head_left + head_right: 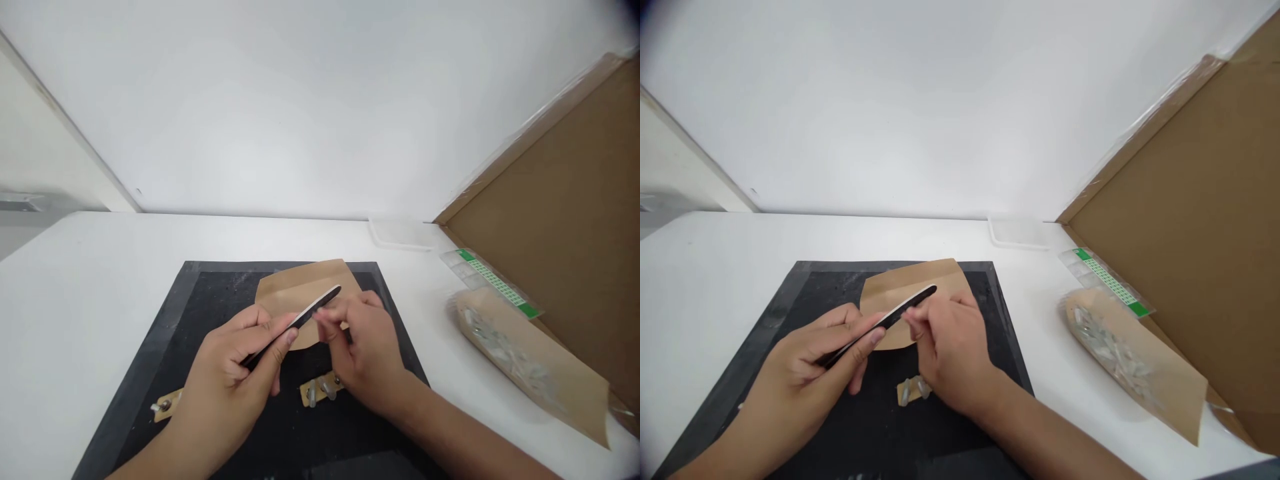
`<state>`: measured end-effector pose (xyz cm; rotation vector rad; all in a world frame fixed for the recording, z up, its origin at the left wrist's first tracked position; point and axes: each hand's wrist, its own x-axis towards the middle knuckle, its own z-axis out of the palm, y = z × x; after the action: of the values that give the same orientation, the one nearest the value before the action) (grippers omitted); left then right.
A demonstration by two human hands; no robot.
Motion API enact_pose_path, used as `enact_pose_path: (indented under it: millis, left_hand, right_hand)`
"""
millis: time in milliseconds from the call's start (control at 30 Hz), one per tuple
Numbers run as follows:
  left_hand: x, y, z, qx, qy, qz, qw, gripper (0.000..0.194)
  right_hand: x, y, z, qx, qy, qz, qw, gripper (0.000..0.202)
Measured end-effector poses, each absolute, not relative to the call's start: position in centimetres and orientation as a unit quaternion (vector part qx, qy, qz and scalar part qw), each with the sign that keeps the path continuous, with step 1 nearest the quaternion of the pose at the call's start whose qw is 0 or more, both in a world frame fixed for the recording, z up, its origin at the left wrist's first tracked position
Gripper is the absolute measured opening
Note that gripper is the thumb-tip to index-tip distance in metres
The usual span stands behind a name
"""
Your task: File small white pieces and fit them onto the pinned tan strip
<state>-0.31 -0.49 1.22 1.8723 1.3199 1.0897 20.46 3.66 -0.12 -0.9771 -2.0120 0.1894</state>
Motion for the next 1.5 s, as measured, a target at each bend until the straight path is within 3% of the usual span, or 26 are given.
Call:
enact_pose_path:
  millis: [300, 467, 633, 933, 1500]
  left_hand:
    - [-0.3, -0.5, 1.7, 0.701, 0.500, 0.412, 0.298, 0.025]
    - [-0.3, -0.4, 1.9, 0.694, 0.506, 0.410, 0.307, 0.037]
    - [-0.3, -0.5, 1.4, 0.688, 0.517, 0.408, 0.305, 0.022]
    - [-0.3, -0.3, 1.5, 0.677, 0.523, 0.430, 0.288, 0.023]
    - [-0.3, -0.2, 0.5, 0.694, 0.518, 0.418, 0.273, 0.020]
  right_hand:
    - [20.6, 4.0, -0.2, -0.403, -0.808, 0.075, 0.423, 0.016]
    - [20.6, 3.9, 0.1, -0.405, -0.799, 0.078, 0.439, 0.017]
    - [20.9, 3.6, 0.5, -0.393, -0.788, 0.116, 0.459, 0.016]
    - [21.2, 2.9, 0.1, -0.379, -0.627, 0.455, 0.506, 0.013]
    - [21.9, 3.3, 1.4, -0.372, -0.522, 0.602, 0.475, 0.027]
